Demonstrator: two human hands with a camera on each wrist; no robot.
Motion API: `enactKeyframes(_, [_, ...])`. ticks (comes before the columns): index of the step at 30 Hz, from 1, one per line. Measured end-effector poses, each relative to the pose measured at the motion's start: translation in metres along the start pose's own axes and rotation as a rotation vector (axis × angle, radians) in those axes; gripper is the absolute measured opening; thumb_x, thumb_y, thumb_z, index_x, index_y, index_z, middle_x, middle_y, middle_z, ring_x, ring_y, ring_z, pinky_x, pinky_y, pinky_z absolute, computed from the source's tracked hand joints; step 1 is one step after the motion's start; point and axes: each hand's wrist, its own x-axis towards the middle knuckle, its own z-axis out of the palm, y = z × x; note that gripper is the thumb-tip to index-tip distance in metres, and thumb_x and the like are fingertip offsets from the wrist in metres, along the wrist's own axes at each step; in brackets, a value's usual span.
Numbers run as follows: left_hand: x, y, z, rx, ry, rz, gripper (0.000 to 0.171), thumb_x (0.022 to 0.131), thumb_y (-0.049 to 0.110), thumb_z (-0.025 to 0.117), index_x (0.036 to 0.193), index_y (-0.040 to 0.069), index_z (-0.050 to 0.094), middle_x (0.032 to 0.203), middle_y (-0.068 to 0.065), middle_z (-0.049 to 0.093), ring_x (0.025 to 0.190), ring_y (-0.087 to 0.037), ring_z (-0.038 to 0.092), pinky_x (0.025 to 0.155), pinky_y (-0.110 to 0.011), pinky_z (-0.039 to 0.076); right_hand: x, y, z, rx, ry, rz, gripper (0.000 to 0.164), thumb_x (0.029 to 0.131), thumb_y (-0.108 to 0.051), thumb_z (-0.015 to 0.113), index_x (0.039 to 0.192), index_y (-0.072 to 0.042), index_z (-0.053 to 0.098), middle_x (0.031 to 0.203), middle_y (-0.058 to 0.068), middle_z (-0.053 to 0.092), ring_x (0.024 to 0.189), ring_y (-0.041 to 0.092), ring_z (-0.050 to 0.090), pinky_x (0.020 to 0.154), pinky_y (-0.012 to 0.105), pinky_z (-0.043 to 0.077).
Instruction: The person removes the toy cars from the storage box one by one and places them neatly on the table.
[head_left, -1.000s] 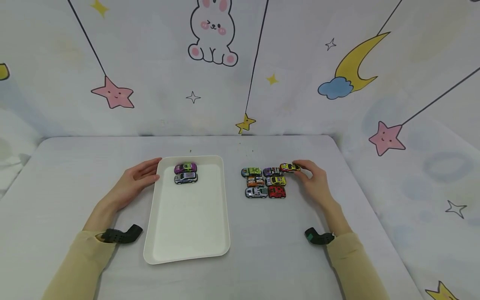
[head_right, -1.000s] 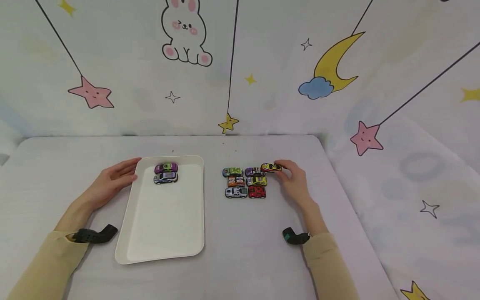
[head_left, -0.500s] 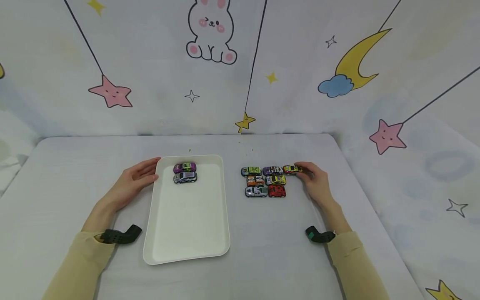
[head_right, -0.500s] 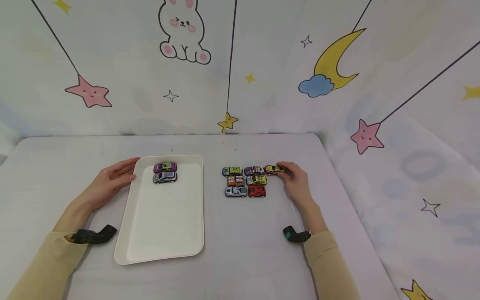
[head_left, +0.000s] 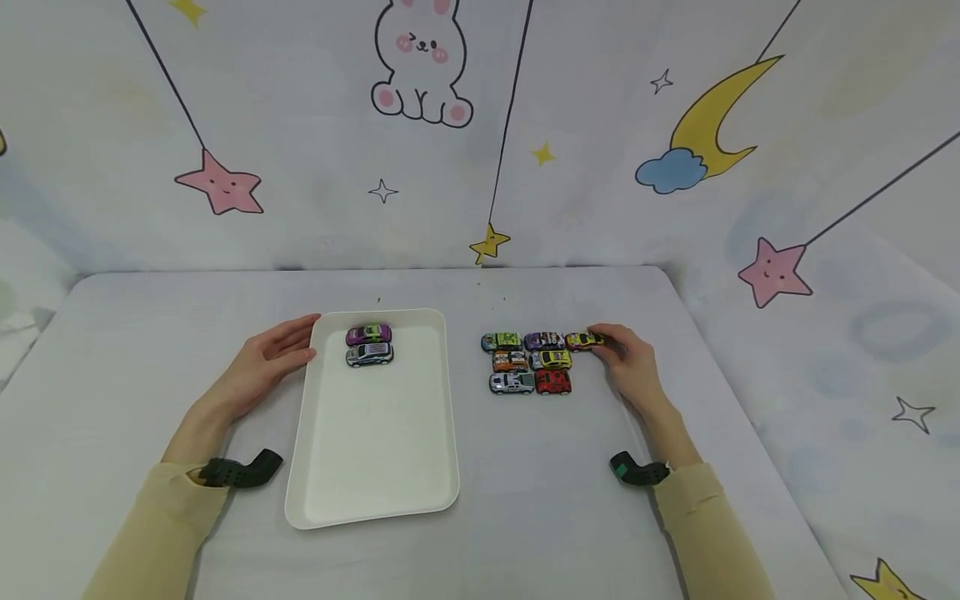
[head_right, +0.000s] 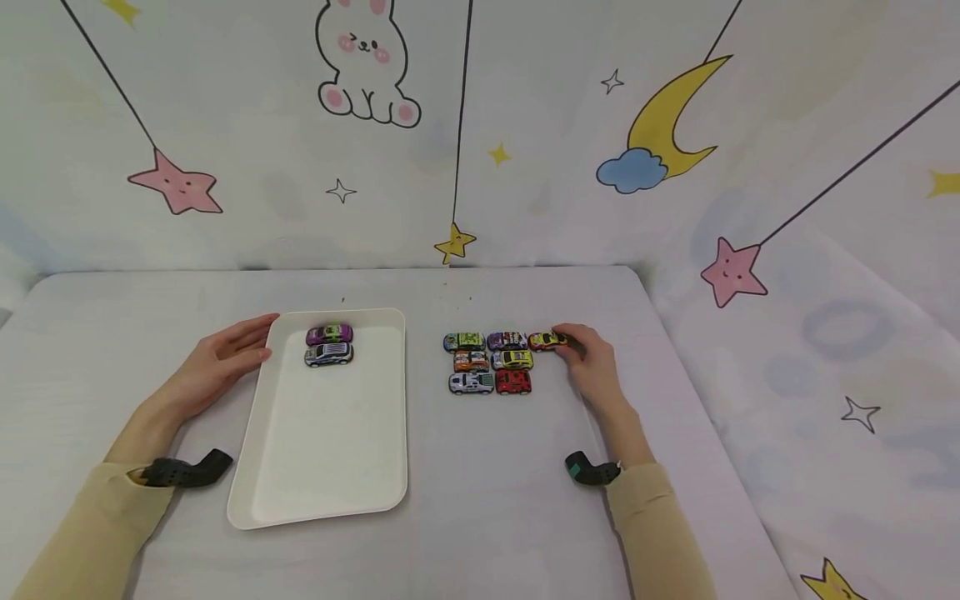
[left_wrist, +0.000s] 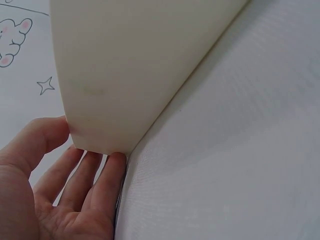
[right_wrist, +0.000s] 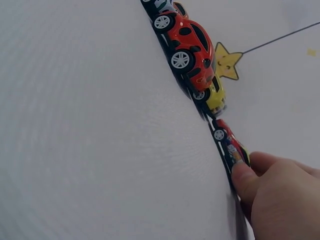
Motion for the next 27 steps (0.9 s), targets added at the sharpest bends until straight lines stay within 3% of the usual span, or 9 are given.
enactKeyframes(13, [0.0001, 0.0001, 0.0003, -0.013, 0.001, -0.013, 0.061, 0.100, 0.016, 0.063, 0.154, 0.010, 0.037, 0.159, -0.020, 0.035, 0.128, 0.010, 0.046, 0.098, -0.009, 0.045, -0.0012, -0.0037, -0.0014, -0.013, 0.011, 0.044, 0.035, 0.085, 0.006, 0.075, 0.119, -0.002, 0.070, 0.119, 0.015, 0.070, 0.114, 0.033, 0.063, 0.098, 0.011, 0.041])
enactKeyframes(22, [-0.0003, 0.0021, 0.0006, -0.002, 0.001, -0.025, 0.062, 0.100, 0.019, 0.064, 0.155, 0.011, 0.037, 0.159, -0.018, 0.035, 0.135, 0.000, 0.044, 0.098, -0.009, 0.044, -0.0023, -0.0034, -0.0014, -0.016, 0.027, 0.054, 0.035, 0.085, 0.005, 0.076, 0.118, -0.002, 0.070, 0.118, 0.013, 0.070, 0.114, 0.031, 0.062, 0.099, 0.011, 0.040])
enactKeyframes(27, [-0.0001, 0.0008, 0.0003, -0.012, 0.002, -0.019, 0.062, 0.100, 0.018, 0.063, 0.155, 0.010, 0.036, 0.159, -0.019, 0.035, 0.134, 0.002, 0.045, 0.098, -0.010, 0.045, -0.0024, -0.0031, -0.0011, 0.003, 0.028, 0.050, 0.035, 0.084, 0.006, 0.076, 0.118, -0.001, 0.070, 0.118, 0.015, 0.070, 0.114, 0.033, 0.062, 0.098, 0.012, 0.039])
